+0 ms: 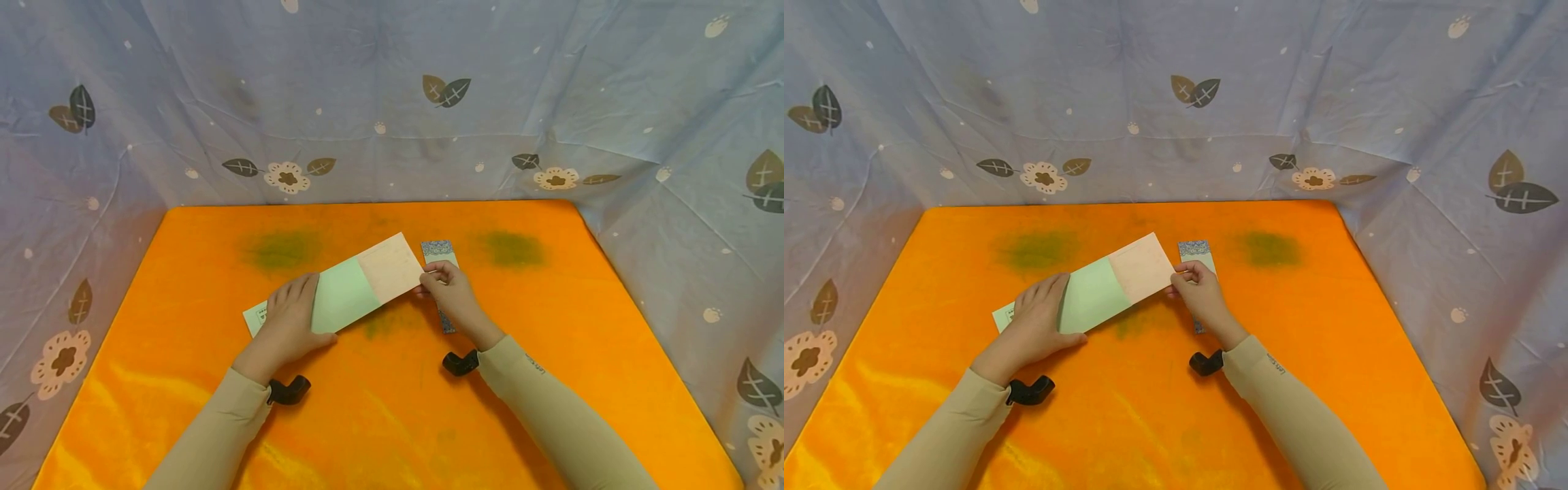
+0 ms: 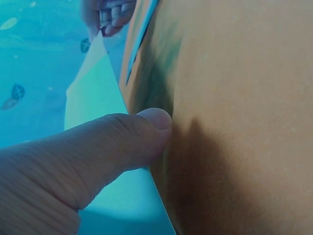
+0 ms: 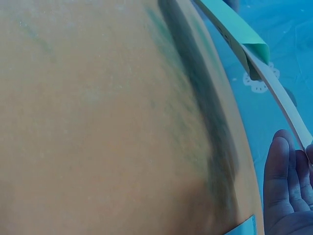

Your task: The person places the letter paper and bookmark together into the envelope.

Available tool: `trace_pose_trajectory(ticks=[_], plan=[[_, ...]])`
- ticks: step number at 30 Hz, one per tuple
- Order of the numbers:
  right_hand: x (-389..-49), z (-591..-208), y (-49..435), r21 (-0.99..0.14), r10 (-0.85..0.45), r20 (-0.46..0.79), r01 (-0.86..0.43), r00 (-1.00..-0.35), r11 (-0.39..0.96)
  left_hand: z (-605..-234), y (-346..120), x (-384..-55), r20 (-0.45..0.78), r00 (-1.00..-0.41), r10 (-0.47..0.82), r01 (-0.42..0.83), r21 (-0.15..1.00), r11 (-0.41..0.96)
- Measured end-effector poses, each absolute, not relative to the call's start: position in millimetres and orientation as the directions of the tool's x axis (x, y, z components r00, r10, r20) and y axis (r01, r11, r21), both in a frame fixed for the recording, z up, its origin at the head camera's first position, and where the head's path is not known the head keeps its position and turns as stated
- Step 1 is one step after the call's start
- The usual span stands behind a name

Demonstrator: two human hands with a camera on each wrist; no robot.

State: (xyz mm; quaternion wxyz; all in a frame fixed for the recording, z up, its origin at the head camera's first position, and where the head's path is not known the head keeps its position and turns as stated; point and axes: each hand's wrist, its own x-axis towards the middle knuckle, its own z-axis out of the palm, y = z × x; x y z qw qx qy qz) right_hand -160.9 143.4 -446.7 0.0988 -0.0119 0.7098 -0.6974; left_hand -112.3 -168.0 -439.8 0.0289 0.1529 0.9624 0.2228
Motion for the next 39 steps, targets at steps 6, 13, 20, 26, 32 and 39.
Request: trace_pose_trajectory(ticks=[6, 13, 20, 26, 32, 39], plan=[[-159.9, -447.9, 140.6, -0.993, -0.16, -0.114, 0.113, -0.981, 0.019, -439.5, -167.5, -112.8, 0.02, -0.951, 0.309, 0.286, 0.435, 0.854], [-159.8, -449.3, 135.8, -0.992, -0.157, -0.126, 0.123, -0.98, 0.026, -438.7, -166.4, -112.7, 0.019, -0.951, 0.308, 0.284, 0.437, 0.853], [-158.3, -451.3, 132.5, -0.992, -0.164, -0.121, 0.113, -0.979, 0.052, -438.3, -166.4, -113.4, 0.015, -0.951, 0.308, 0.282, 0.442, 0.852], [-157.7, -453.7, 130.5, -0.992, -0.168, -0.123, 0.115, -0.978, 0.058, -438.3, -166.0, -113.6, 0.013, -0.952, 0.305, 0.28, 0.438, 0.854], [-156.3, -453.7, 128.5, -0.99, -0.171, -0.136, 0.127, -0.976, 0.059, -437.4, -165.0, -114.0, 0.016, -0.952, 0.306, 0.282, 0.436, 0.855], [-154.6, -445.3, 126.7, -0.986, -0.22, -0.168, 0.164, -0.961, 0.037, -436.8, -164.2, -114.0, 0.006, -0.952, 0.307, 0.278, 0.436, 0.856]])
